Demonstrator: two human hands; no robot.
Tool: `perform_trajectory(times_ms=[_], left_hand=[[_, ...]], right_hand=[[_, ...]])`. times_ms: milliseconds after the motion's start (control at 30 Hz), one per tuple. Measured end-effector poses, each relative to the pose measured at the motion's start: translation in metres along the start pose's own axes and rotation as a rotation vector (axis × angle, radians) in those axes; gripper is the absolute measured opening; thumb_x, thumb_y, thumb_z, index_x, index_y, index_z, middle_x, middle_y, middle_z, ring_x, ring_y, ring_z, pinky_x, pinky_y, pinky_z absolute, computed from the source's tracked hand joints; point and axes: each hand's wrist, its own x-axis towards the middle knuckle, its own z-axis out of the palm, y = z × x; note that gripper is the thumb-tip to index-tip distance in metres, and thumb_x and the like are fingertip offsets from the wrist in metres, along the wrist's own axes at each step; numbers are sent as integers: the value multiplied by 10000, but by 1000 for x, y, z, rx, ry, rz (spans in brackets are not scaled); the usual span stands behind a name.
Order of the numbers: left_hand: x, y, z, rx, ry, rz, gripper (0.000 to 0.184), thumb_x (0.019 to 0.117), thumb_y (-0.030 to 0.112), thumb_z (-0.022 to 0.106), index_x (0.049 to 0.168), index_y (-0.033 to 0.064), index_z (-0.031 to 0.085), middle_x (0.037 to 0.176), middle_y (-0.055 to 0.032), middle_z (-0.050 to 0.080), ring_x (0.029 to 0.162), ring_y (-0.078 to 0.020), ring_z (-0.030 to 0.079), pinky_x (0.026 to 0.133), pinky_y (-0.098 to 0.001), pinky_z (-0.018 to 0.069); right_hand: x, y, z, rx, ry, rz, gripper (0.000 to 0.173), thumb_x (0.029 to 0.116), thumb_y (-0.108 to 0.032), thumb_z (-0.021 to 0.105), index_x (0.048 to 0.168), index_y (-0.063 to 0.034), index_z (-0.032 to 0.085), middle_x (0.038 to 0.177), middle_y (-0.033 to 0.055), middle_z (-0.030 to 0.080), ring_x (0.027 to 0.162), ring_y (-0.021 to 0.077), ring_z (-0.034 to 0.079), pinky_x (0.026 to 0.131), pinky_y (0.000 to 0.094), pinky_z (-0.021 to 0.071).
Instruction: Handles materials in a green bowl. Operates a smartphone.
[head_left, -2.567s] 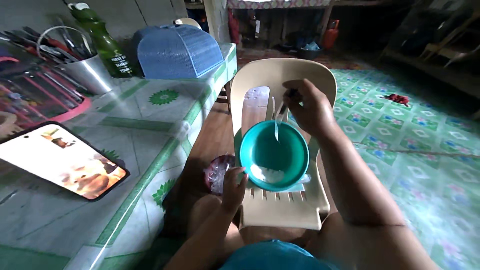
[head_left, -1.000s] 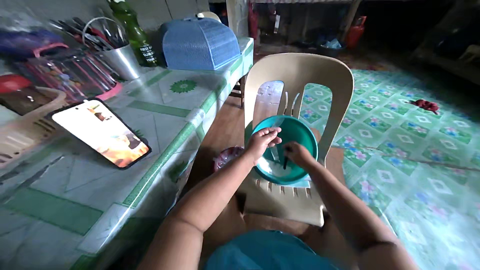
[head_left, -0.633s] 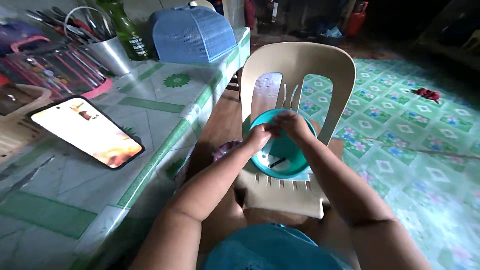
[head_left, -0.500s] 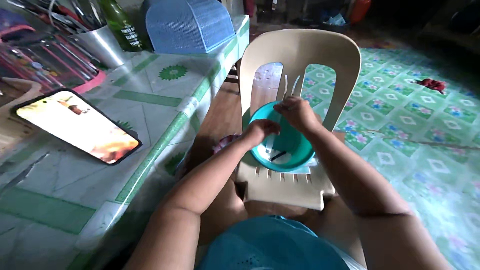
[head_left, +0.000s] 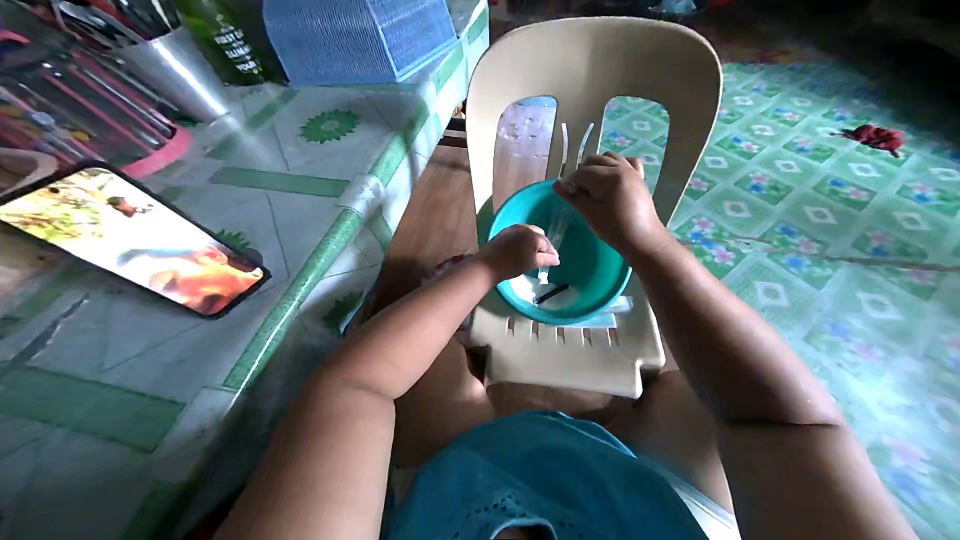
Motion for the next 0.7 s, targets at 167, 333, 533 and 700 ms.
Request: perform_trajectory(times_ms=[167, 333, 533, 700], left_hand=[[7, 11, -7, 11, 62, -29, 274, 1015, 265, 619, 1056, 58, 794, 1078, -107, 754, 1071, -244, 696, 984, -451, 522], [9, 25, -26, 111, 662, 3, 200, 992, 193, 639, 1008, 72, 797, 924, -115, 729, 933, -257, 700, 907, -446, 557], [22, 66, -41, 279, 1207, 305, 110, 932, 153, 750, 979, 61, 788, 875, -97, 704, 851, -202, 653, 839, -364, 518], [22, 99, 2, -251, 869, 173, 81, 867, 131, 804, 915, 68, 787, 890, -37, 674, 884, -120, 628, 836, -286, 538]], right_hand=[[-10, -1, -13, 8, 200, -59, 303, 1022, -238, 599, 847, -25, 726, 879, 128, 704, 949, 305, 653, 895, 537, 427], [-55, 25, -13, 221, 628, 210, 307, 1042, -219, 601, 917, 30, 731, 935, 140, 692, 941, 202, 652, 901, 369, 532], [-98, 18, 75, 1116, 499, 554, 222, 1028, -163, 550, 925, -27, 692, 857, 7, 695, 805, 94, 658, 790, 322, 571], [-108, 5, 103, 1548, 206, 756, 279, 1080, -151, 444, 966, -6, 653, 798, 16, 676, 689, 87, 629, 683, 267, 555]])
